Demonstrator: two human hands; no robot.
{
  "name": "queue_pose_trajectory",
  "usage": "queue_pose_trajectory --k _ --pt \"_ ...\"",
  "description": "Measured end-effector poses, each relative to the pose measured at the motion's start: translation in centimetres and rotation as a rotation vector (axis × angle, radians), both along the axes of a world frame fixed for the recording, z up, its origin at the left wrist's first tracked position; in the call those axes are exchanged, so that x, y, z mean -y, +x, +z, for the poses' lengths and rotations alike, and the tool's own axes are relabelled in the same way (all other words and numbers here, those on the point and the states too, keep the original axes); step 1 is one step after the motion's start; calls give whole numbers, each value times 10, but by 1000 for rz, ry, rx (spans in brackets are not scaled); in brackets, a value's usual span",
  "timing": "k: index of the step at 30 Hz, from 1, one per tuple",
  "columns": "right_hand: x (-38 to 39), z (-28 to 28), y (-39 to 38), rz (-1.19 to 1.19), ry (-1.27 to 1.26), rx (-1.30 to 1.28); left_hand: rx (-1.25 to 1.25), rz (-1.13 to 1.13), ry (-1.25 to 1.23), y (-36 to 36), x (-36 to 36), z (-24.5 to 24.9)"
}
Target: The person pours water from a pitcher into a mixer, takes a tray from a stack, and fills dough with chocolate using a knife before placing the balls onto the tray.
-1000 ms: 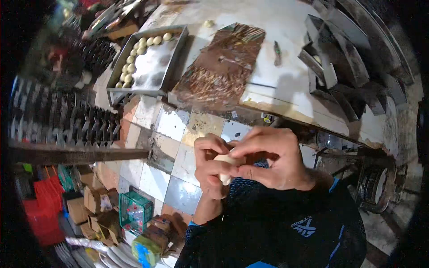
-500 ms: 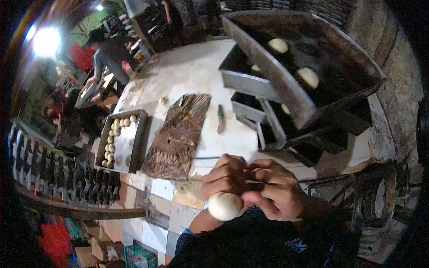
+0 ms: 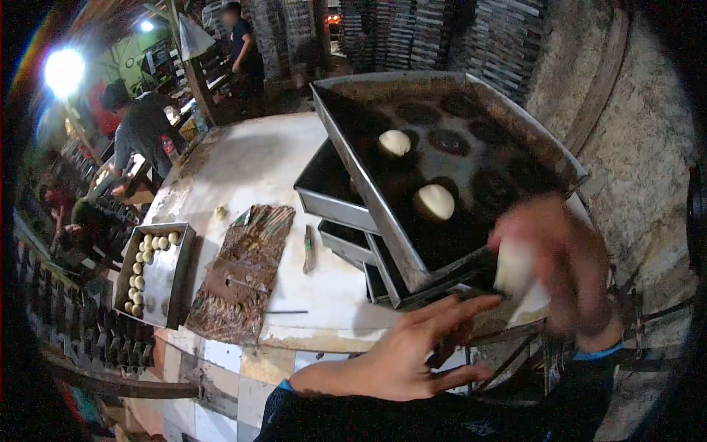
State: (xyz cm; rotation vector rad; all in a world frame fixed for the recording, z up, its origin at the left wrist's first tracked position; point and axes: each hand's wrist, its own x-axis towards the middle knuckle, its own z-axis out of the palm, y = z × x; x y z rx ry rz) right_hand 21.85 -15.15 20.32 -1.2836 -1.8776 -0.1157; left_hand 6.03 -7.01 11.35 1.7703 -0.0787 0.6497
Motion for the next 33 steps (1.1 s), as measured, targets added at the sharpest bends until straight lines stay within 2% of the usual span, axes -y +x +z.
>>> queue_pose_trajectory --k 1,2,4,6,8,10,11,12,14,16,17,18,19,20,22,23,24,25,28,30,31,32,33 --pt "-12 16 12 -118 -28 -37 -3 -6 26 -5 -5 -4" --pt "-29 23 52 -222 -168 5 6 -11 38 -8 -7 -9" --pt "-96 27 112 -171 -134 72 93 26 19 -15 -9 -18" --pt "-154 8 166 -194 -145 54 122 46 29 -30 -11 -22" --pt "-191 -24 210 -82 -438 697 97 184 3 -55 -13 -34" --pt "-165 -50 172 -319 -640 501 106 384 -79 -86 -16 -53" --pt "-164 -38 162 -266 -796 503 145 487 -147 -102 -19 -74" --pt "-170 -34 169 -250 -801 513 175 596 -236 -118 -19 -96" --pt "-181 -27 192 -175 -895 335 184 742 -449 -149 -19 -125" --pt "-178 5 164 -314 -663 403 92 880 -526 -187 -13 -161" --pt "-175 13 168 -383 -355 484 113 931 -526 -207 -6 -176" --pt "-176 18 160 -431 -39 542 34 996 -496 -228 4 -190" --pt "-165 36 109 -422 133 526 -44 1065 -470 -248 16 -202" --pt "-138 54 46 -411 304 494 -21 1131 -475 -269 30 -212" --pt "-97 56 -61 -167 436 315 -255 1212 -534 -312 68 -230" --pt "-78 46 -101 4 504 403 -228 1202 -611 -332 88 -244" --pt "-56 25 -139 176 572 482 -240 1209 -604 -351 107 -265" --pt "-39 6 -183 395 584 499 -305 1248 -541 -367 125 -258" --pt "-14 -81 -324 1093 328 388 -359 1359 -450 -412 182 -288" --pt "-31 -188 -394 1178 30 259 -489 1411 -423 -441 221 -313" --pt "-39 -247 -425 1062 -286 251 -516 1408 -369 -458 242 -322" --pt "-48 -306 -455 899 -569 230 -597 1376 -436 -475 263 -326" --pt "-67 -401 -455 833 -597 347 -599 1373 -463 -491 285 -325"
